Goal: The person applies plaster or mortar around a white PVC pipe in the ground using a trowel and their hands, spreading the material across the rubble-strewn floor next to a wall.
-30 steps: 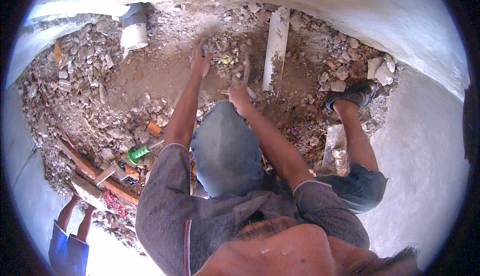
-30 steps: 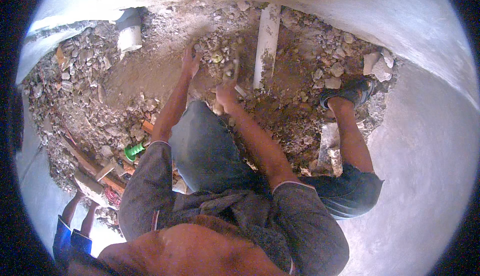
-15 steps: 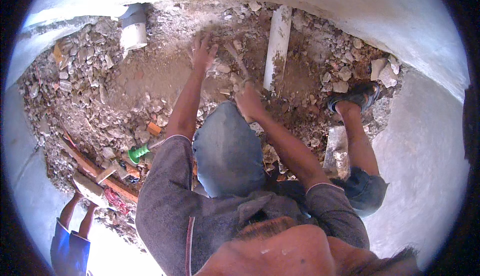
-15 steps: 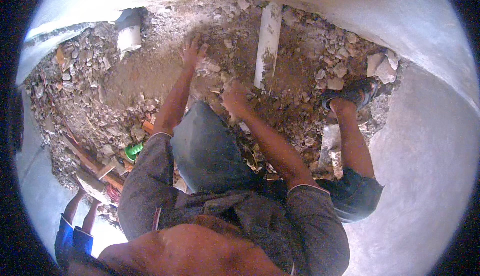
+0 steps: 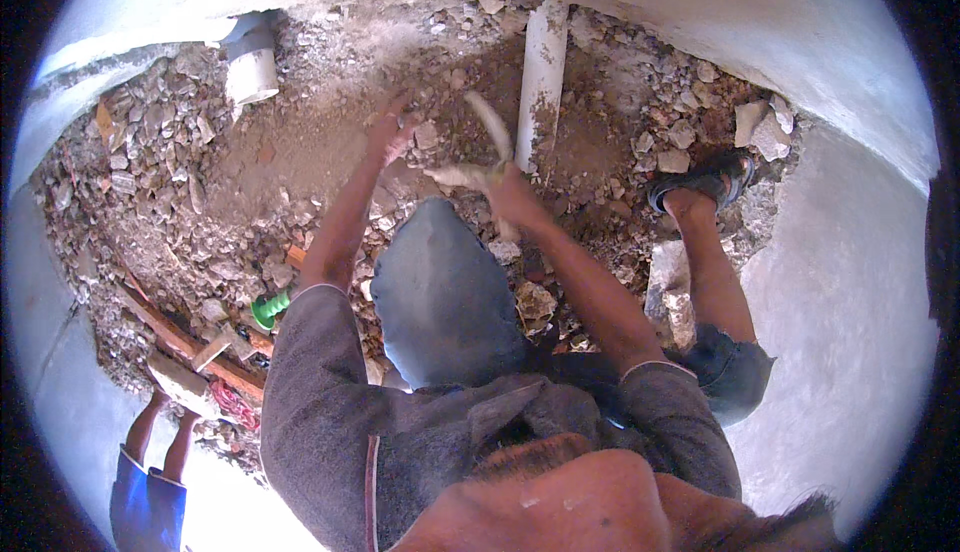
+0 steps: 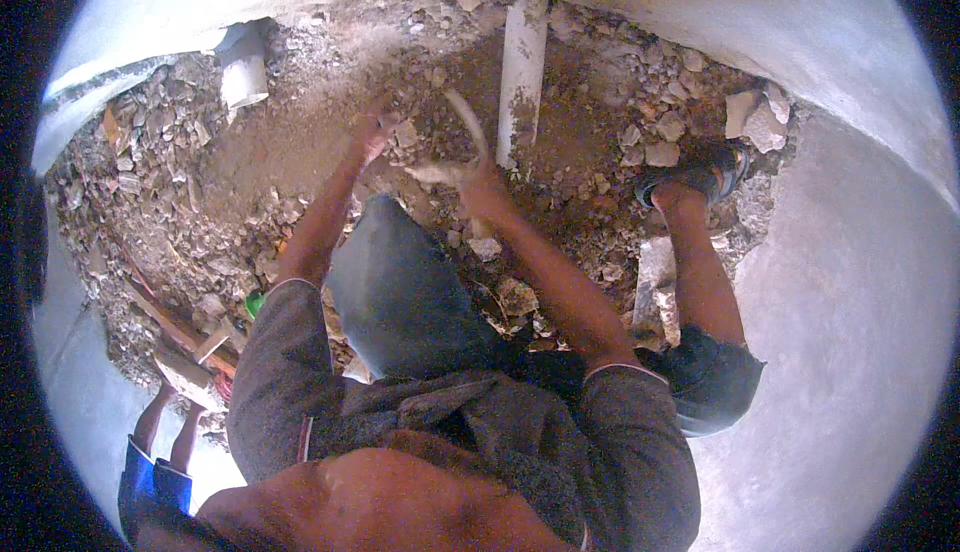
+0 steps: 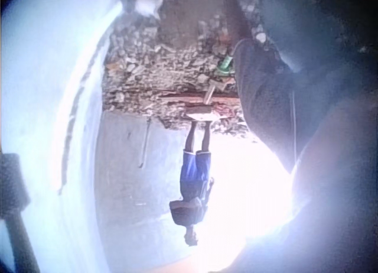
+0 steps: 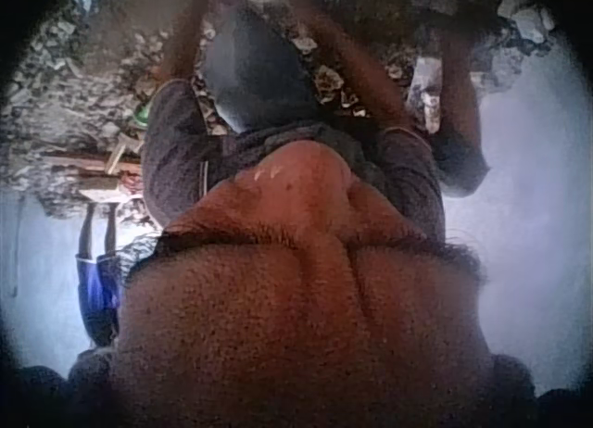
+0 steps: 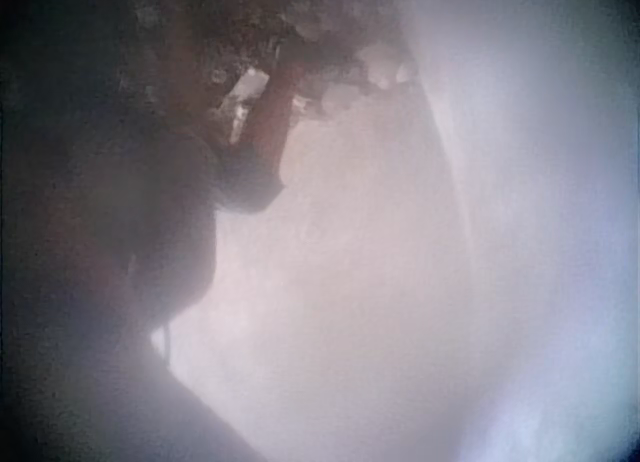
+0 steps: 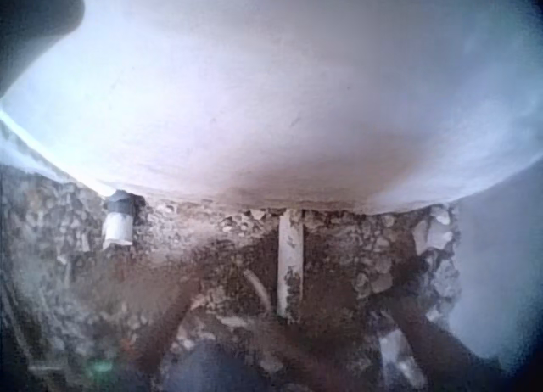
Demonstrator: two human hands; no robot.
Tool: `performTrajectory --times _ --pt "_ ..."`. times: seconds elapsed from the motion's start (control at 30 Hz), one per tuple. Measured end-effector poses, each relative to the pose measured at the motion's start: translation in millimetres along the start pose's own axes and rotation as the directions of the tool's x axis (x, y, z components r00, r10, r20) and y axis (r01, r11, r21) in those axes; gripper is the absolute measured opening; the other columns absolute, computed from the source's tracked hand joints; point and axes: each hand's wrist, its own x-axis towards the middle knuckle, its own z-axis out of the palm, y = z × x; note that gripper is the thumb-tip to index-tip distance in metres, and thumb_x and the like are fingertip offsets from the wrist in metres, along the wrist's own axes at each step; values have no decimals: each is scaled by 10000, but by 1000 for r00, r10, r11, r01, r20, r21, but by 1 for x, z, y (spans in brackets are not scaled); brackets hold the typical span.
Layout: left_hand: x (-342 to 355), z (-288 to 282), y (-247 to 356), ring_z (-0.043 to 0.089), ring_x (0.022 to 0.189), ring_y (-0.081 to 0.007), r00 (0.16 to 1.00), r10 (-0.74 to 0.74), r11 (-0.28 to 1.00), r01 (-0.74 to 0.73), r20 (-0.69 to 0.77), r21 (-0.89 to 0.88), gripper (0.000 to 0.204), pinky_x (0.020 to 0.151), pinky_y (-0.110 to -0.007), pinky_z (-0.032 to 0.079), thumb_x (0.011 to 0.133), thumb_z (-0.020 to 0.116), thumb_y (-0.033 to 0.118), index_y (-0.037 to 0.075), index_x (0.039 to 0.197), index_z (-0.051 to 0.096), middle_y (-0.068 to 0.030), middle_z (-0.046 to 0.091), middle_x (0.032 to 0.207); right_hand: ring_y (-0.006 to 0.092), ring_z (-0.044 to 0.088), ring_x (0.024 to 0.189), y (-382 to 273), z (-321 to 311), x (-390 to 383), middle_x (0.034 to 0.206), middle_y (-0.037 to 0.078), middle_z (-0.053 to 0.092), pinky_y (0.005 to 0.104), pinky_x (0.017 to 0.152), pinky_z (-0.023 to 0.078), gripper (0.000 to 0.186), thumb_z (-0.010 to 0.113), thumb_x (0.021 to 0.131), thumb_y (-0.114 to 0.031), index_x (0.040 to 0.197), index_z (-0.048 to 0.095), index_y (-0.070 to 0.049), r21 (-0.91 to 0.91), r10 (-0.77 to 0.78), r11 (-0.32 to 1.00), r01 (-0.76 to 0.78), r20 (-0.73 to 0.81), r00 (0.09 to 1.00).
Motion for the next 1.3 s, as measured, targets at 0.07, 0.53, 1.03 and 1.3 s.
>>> performTrajectory --times 0.07,0.53,1.03,1.3 --pt "7 10 40 347 1259 -339 999 -41 999 41 -19 9 529 1022 -435 309 838 528 421 151 1288 456 -153 358 1368 324 602 781 37 6 33 960 249 580 409 732 475 425 508 827 -173 1161 436 80 127 114 987 -101 -104 988" --pt "23 -3 74 249 1318 -352 983 -152 988 150 -101 -27 619 1061 -451 241 824 537 481 183 1345 388 -167 264 1432 253 534 502 72 15 89 761 134 502 395 383 448 473 573 831 -236 1197 310 -90 268 184 951 -154 -89 979" --pt "-13 34 106 478 1147 -329 801 -543 795 392 -253 -463 656 964 -397 356 741 621 536 76 1201 541 -184 515 1220 158 548 613 42 49 50 754 96 564 303 559 485 468 575 825 -176 1208 397 25 157 -34 987 22 72 997" --pt "-28 56 123 521 1064 -279 810 -566 556 235 -155 -797 581 920 -369 383 733 640 495 67 1123 597 -171 562 1138 347 555 961 36 11 8 1110 225 542 427 851 448 552 560 805 -261 1282 392 -40 71 -63 996 53 147 987"
